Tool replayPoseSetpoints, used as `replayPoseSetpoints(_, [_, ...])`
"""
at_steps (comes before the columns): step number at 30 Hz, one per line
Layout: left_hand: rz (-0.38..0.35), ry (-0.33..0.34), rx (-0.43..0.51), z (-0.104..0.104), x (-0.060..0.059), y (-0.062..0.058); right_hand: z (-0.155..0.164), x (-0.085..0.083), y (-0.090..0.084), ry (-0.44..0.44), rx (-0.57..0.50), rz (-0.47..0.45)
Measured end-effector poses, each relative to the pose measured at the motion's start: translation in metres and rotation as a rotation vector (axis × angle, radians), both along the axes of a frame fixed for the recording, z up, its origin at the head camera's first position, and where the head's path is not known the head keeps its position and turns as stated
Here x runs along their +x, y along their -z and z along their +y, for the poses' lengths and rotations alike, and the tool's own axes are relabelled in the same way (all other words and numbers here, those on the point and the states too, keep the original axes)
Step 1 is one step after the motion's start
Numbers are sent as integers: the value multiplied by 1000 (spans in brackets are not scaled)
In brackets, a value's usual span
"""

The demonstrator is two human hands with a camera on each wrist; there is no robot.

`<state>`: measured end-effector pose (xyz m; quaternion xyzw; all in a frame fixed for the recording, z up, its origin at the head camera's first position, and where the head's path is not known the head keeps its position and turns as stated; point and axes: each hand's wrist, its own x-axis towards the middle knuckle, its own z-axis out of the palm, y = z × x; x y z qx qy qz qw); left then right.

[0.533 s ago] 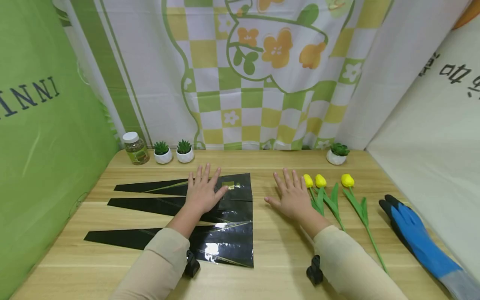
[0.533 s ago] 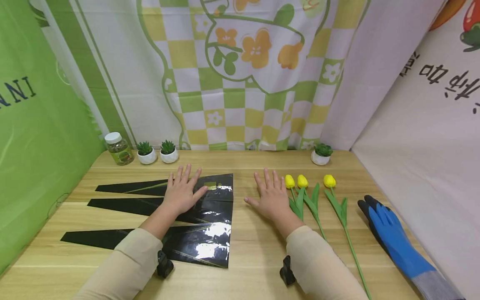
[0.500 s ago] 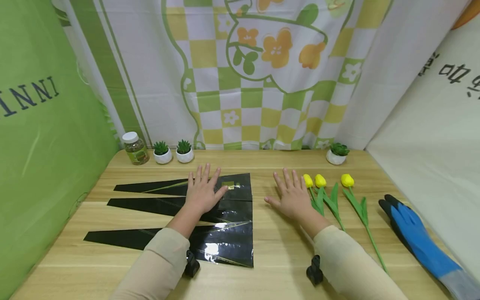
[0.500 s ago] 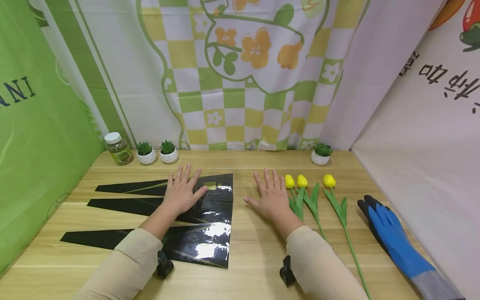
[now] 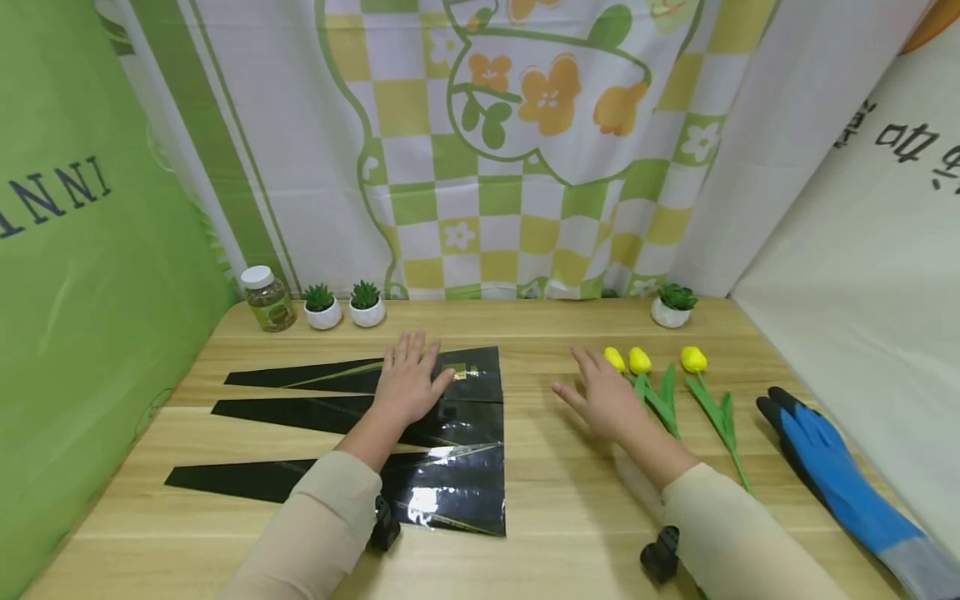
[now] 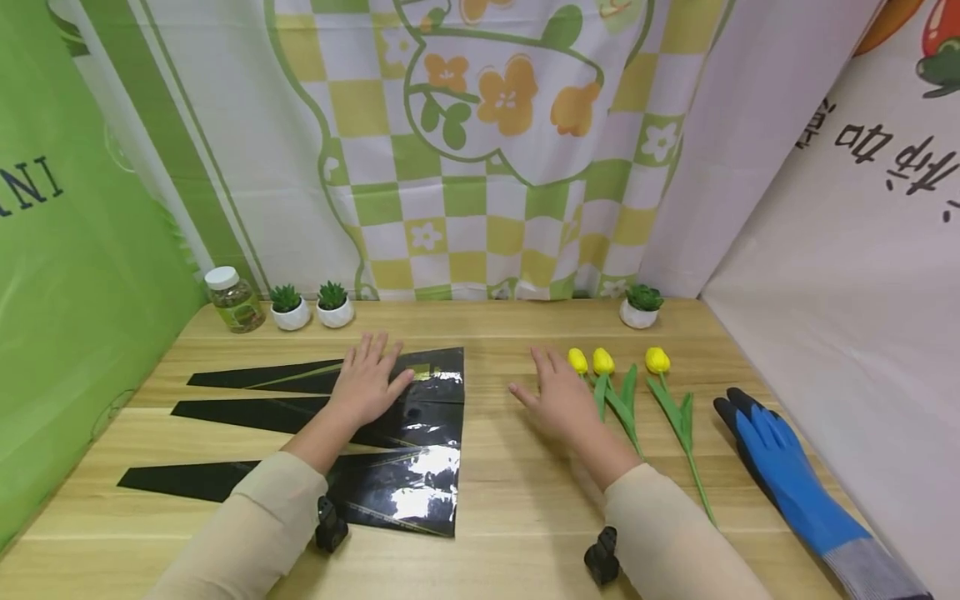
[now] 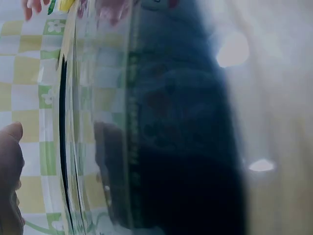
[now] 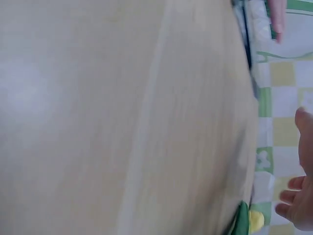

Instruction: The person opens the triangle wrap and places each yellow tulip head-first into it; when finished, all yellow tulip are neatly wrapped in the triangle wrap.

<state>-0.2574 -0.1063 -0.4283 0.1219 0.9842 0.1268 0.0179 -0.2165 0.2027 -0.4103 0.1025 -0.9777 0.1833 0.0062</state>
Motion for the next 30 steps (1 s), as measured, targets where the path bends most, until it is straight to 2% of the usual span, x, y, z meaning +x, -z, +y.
replayPoseSetpoints(5, [29,53,150,7,-9,5,28,18,-12,44,-175,-64])
replayPoseSetpoints(9, [4,76,270,12,-16,7,49,33,-13,74,-251,-95])
replayPoseSetpoints(12, [-13,77,314,14,-21,10,62,43,-11,99,-281,-118])
replayPoseSetpoints(17, [-39,55,347,14,-27,13,79,57,-8,138,-277,-158])
replayPoseSetpoints(20, [-59,43,352,14,-29,15,86,64,-6,125,-272,-189])
replayPoseSetpoints(23, [-72,54,338,15,-30,16,91,71,-4,119,-253,-225])
replayPoseSetpoints(30, [-59,89,304,18,-31,21,90,86,-1,174,-219,-316])
